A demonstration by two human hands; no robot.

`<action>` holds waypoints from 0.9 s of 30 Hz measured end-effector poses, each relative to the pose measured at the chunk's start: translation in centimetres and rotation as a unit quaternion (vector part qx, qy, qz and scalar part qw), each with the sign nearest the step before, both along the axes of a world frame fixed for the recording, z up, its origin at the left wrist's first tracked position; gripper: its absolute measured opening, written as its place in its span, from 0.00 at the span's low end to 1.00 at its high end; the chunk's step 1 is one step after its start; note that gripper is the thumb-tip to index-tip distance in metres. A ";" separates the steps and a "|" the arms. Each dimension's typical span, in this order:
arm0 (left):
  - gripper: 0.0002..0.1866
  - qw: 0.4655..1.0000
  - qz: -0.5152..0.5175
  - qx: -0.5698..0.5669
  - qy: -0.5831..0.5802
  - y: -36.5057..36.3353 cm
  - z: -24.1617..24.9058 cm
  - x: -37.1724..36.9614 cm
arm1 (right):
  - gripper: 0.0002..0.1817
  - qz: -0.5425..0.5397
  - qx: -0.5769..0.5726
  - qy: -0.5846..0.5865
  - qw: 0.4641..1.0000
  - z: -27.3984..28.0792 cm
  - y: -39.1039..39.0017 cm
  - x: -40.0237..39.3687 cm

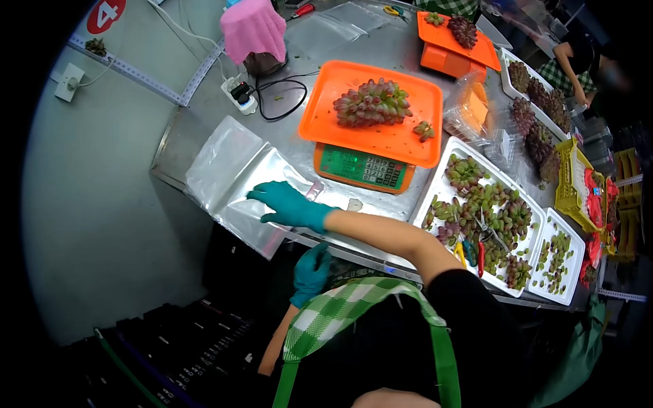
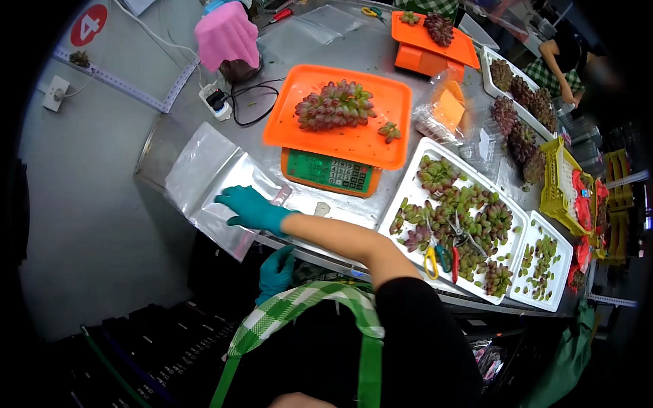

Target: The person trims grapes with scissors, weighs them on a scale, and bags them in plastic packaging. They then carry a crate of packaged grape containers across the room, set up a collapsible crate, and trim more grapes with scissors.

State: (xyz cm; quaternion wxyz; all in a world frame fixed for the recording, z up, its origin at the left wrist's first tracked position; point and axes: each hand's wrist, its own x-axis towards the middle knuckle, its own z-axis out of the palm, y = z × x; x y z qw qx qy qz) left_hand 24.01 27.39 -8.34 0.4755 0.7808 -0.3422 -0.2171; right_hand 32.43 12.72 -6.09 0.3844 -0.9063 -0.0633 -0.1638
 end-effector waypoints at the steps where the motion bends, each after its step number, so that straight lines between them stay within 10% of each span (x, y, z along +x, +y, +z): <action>1: 0.13 0.999 0.029 -0.002 0.015 1.0 -0.1 0.9 | 0.33 0.034 -0.050 0.046 0.997 0.0 0.3 2.5; 4: 0.13 0.994 0.102 -0.005 0.042 3.3 -0.7 2.7 | 0.32 0.111 -0.206 0.123 0.965 -2.9 0.4 8.2; 10: 0.13 0.980 0.147 -0.014 0.132 4.8 -1.2 4.8 | 0.05 0.032 -0.093 0.007 0.995 -7.0 -1.5 10.8; 18: 0.13 0.984 0.110 -0.039 0.135 4.0 -1.9 5.9 | 0.34 0.200 -0.181 0.091 0.959 -3.3 -3.4 9.5; 27: 0.13 0.975 0.121 -0.048 0.179 4.1 -1.5 6.0 | 0.05 0.083 -0.078 0.063 0.991 -6.7 -2.3 9.8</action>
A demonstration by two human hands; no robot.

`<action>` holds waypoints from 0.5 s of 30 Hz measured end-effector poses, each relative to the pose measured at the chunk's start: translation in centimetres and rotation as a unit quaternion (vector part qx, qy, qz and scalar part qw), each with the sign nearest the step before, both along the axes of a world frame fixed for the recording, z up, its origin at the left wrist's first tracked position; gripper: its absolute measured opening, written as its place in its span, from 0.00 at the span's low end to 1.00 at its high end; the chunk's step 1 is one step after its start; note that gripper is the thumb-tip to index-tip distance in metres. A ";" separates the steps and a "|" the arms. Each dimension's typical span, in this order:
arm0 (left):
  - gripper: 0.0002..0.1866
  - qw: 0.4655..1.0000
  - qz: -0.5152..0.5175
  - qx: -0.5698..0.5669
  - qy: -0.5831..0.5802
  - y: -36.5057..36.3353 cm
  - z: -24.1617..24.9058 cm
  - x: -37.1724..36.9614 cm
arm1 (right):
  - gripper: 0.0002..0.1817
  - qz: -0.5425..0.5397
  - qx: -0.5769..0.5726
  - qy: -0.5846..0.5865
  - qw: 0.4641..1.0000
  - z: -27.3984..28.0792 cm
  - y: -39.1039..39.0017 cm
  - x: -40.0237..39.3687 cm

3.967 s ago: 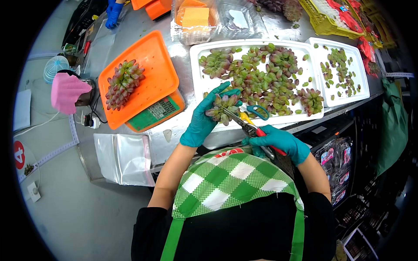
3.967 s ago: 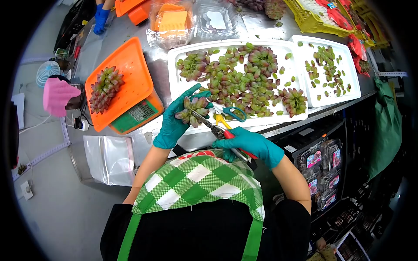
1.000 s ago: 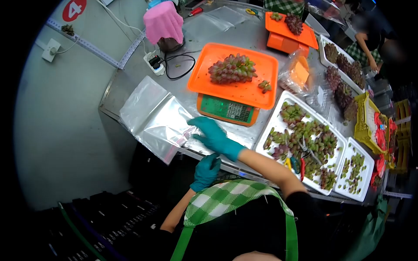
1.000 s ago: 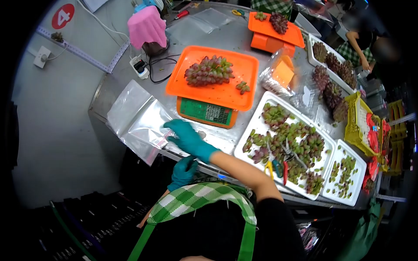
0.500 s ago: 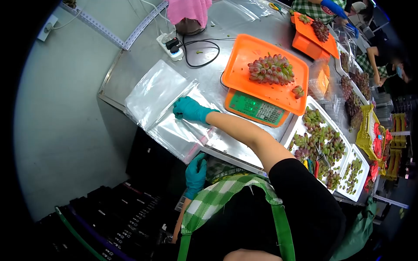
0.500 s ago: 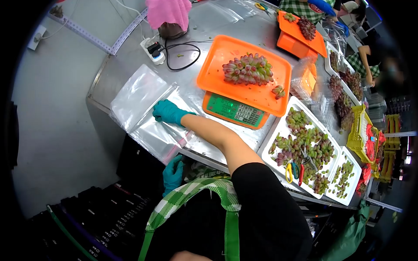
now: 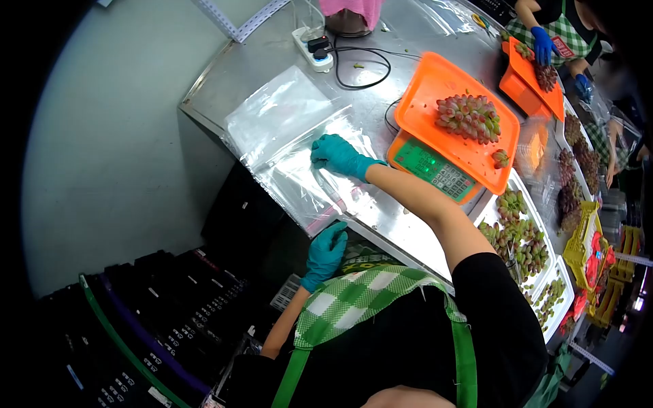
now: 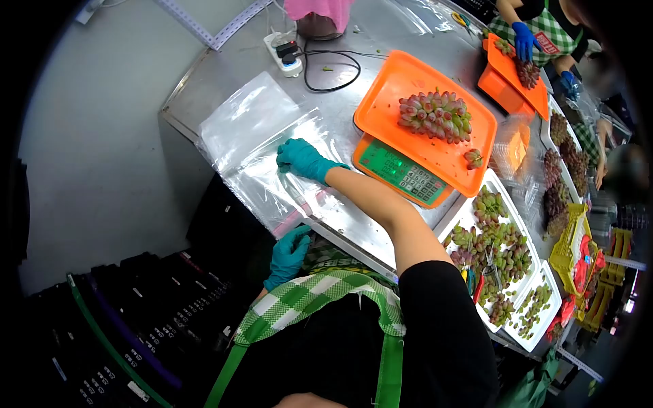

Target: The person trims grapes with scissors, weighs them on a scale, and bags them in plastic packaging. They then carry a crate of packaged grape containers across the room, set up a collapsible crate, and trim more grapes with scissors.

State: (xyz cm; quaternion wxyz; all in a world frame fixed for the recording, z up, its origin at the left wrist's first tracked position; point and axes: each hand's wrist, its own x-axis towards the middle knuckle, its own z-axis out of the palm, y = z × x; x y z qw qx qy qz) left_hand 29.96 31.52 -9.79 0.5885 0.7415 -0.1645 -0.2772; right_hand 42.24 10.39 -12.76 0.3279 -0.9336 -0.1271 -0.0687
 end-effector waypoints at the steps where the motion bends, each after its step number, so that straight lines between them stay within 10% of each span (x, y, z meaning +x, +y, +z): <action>1: 0.13 1.000 0.008 -0.008 0.002 0.0 0.0 0.0 | 0.05 -0.007 0.004 0.011 1.000 0.3 0.0 0.0; 8: 0.14 0.965 0.106 -0.117 0.210 -0.5 1.9 1.2 | 0.06 -0.034 0.183 -0.056 0.981 5.3 -0.6 1.2; 11: 0.14 0.915 0.248 -0.312 0.062 -3.7 3.9 3.2 | 0.07 -0.047 0.156 -0.109 0.981 7.9 0.0 0.9; 15: 0.10 0.891 0.351 -0.273 0.090 -6.8 8.9 5.9 | 0.08 -0.066 0.136 -0.180 0.972 10.0 1.5 -0.8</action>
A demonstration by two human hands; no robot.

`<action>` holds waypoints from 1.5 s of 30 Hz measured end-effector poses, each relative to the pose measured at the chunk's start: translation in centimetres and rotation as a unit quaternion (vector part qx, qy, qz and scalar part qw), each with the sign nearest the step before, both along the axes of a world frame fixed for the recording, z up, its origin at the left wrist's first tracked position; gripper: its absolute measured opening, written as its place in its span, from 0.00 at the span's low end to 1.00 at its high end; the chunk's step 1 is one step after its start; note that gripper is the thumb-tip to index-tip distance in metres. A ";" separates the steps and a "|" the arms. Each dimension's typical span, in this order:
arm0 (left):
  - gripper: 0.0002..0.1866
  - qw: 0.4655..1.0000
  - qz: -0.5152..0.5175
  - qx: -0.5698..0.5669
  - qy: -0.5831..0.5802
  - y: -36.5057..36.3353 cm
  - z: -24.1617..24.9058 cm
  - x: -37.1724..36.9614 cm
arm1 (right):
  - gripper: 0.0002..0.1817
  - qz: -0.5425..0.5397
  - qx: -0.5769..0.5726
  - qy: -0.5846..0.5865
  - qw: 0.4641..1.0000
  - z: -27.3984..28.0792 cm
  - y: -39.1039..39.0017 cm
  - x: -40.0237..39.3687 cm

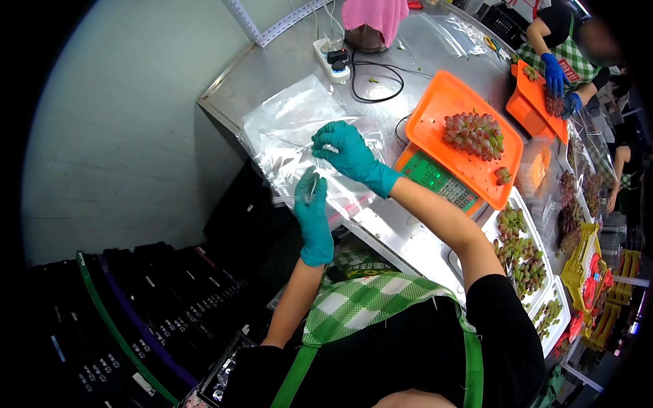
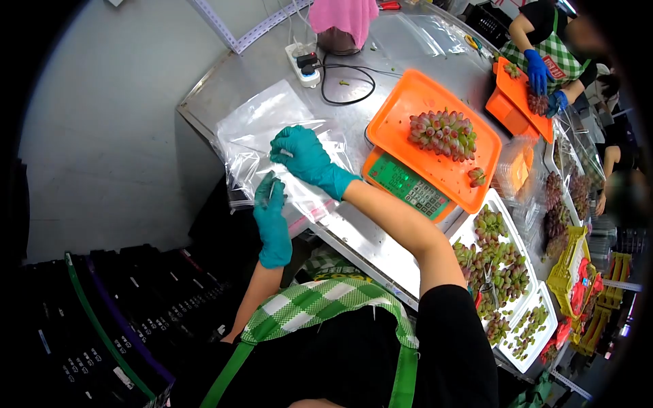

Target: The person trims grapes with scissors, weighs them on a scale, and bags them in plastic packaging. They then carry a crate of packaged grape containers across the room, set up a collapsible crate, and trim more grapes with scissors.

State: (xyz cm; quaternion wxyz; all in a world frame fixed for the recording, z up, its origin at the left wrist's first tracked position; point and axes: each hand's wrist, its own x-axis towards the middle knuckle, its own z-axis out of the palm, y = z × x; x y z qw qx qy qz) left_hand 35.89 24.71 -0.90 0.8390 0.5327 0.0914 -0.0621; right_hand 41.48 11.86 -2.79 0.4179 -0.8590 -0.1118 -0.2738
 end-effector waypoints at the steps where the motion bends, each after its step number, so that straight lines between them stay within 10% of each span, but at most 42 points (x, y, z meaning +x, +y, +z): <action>1: 0.09 0.999 -0.027 -0.010 0.017 0.4 -1.2 0.9 | 0.08 0.018 -0.017 0.018 1.000 0.4 0.1 -0.4; 6: 0.05 0.995 -0.068 0.011 -0.070 1.2 -2.4 3.3 | 0.09 -0.221 0.073 -0.006 0.972 2.0 -1.6 -1.0; 11: 0.07 0.984 -0.144 -0.074 -0.078 0.3 0.1 4.0 | 0.42 0.059 0.170 0.124 0.976 5.0 1.2 -6.0; 16: 0.09 0.925 -0.306 -0.129 -0.184 -0.2 3.7 4.8 | 0.10 -0.058 0.298 0.056 0.951 7.1 -0.9 -7.6; 18: 0.07 0.927 -0.283 0.104 -0.223 -0.4 7.2 4.3 | 0.07 -0.137 0.435 -0.070 0.887 9.2 -2.9 -8.6; 20: 0.10 0.869 -0.188 0.280 -0.361 -0.5 8.0 5.4 | 0.08 -0.303 0.290 -0.146 0.896 10.5 -5.4 -10.6; 22: 0.11 0.897 -0.172 0.206 -0.351 -2.2 10.8 4.5 | 0.13 -0.404 0.044 -0.206 0.890 13.0 -5.2 -12.7; 25: 0.12 0.863 -0.161 0.201 -0.435 -5.3 12.6 3.6 | 0.18 -0.263 -0.085 -0.224 0.935 15.6 -0.6 -15.9; 27: 0.16 0.899 -0.216 0.095 -0.370 -6.9 14.4 0.9 | 0.16 -0.116 -0.040 -0.204 0.971 15.8 0.1 -16.4; 30: 0.21 0.890 -0.234 0.047 -0.389 -7.3 15.2 -2.6 | 0.12 -0.171 0.126 -0.140 0.967 15.2 -1.6 -15.5; 33: 0.22 0.788 -0.215 0.070 -0.573 -7.9 13.7 -4.0 | 0.16 -0.292 -0.047 -0.242 0.924 13.1 -3.7 -13.1; 37: 0.22 0.756 -0.245 0.084 -0.601 -7.3 11.0 -5.7 | 0.25 -0.278 0.242 -0.192 0.909 11.8 -7.6 -12.2; 39: 0.22 0.755 -0.234 0.097 -0.604 -7.6 9.4 -5.2 | 0.27 -0.489 -0.063 -0.239 0.837 13.9 -8.5 -13.4; 42: 0.25 0.761 -0.201 0.142 -0.601 -7.6 9.2 -5.3 | 0.28 -0.472 -0.008 -0.070 0.878 16.6 -6.7 -14.9; 43: 0.26 0.777 -0.201 0.149 -0.578 -7.7 9.4 -5.2 | 0.26 -0.376 0.173 0.028 0.910 17.5 -6.2 -15.5; 45: 0.29 0.785 -0.189 0.178 -0.562 -7.8 9.5 -5.1 | 0.29 -0.390 0.097 -0.120 0.908 15.6 -6.4 -14.0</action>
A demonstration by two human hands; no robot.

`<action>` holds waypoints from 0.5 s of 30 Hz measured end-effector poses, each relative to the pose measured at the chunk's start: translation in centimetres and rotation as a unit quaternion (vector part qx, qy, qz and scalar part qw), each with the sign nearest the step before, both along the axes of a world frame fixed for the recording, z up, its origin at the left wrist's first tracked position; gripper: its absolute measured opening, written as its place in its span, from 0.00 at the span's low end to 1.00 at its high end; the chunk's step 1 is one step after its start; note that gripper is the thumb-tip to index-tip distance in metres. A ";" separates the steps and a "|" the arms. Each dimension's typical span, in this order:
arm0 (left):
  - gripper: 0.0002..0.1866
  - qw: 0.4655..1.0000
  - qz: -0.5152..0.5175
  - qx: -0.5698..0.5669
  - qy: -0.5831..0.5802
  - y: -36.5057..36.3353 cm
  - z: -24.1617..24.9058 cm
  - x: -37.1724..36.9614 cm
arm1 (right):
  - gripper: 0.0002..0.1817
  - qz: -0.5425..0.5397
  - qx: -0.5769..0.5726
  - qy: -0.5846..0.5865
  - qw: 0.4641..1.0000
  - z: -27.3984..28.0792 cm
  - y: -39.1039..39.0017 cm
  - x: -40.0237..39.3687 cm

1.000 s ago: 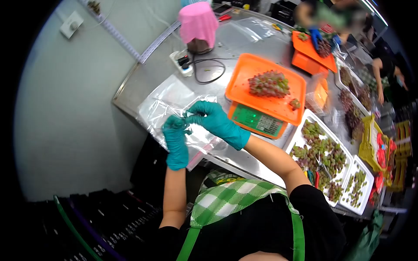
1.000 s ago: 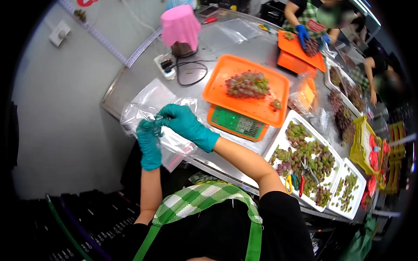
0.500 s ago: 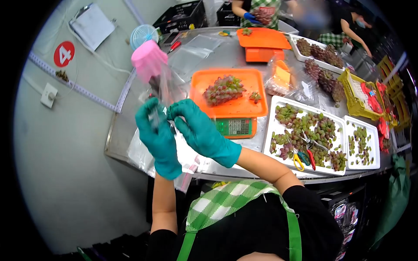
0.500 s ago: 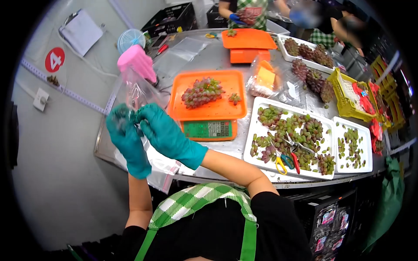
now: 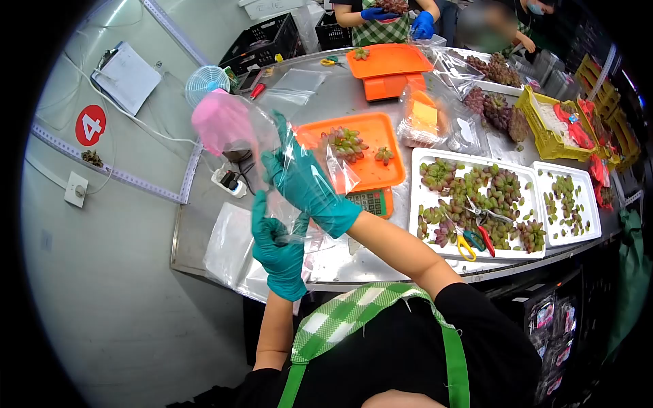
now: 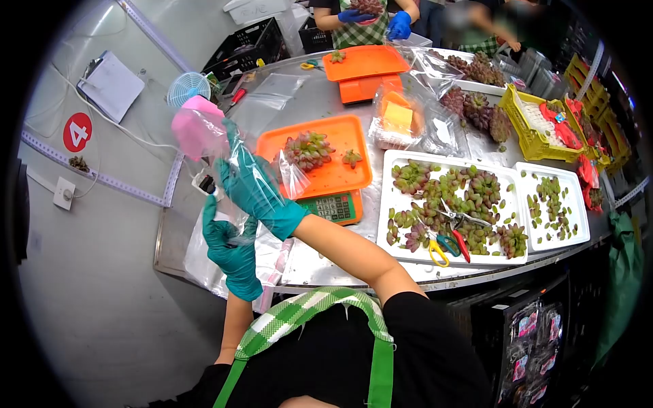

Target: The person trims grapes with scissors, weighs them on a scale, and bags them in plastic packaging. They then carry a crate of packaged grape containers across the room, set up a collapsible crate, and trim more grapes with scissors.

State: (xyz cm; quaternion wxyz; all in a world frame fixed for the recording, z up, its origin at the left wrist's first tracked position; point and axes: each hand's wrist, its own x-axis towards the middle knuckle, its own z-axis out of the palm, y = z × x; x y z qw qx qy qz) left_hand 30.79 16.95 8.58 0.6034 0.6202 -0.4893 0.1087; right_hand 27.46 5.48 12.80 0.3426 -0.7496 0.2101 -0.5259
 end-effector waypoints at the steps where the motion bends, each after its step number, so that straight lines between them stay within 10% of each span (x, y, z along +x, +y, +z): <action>1: 0.31 1.000 0.021 0.007 -0.016 0.0 0.0 0.2 | 0.32 -0.050 -0.085 -0.003 0.995 -0.4 -0.5 0.1; 6: 0.31 0.999 0.029 -0.030 0.009 -0.2 -0.5 0.4 | 0.36 -0.296 -0.291 -0.082 0.906 4.6 -1.4 -1.0; 11: 0.24 0.939 -0.049 -0.160 0.300 -1.6 0.5 -0.2 | 0.30 -0.013 -0.093 -0.016 0.995 1.0 -1.2 -0.4; 12: 0.25 0.990 0.109 -0.038 0.080 -2.3 1.3 -0.9 | 0.27 0.043 -0.097 0.046 0.993 1.6 0.5 -1.1; 13: 0.25 0.931 -0.100 -0.182 0.301 -3.1 1.2 -1.1 | 0.22 -0.024 -0.263 -0.035 0.964 -0.8 1.3 0.4; 15: 0.25 0.917 -0.063 -0.196 0.341 -4.0 0.4 -0.3 | 0.24 0.108 -0.142 -0.044 0.983 -1.2 2.2 -0.7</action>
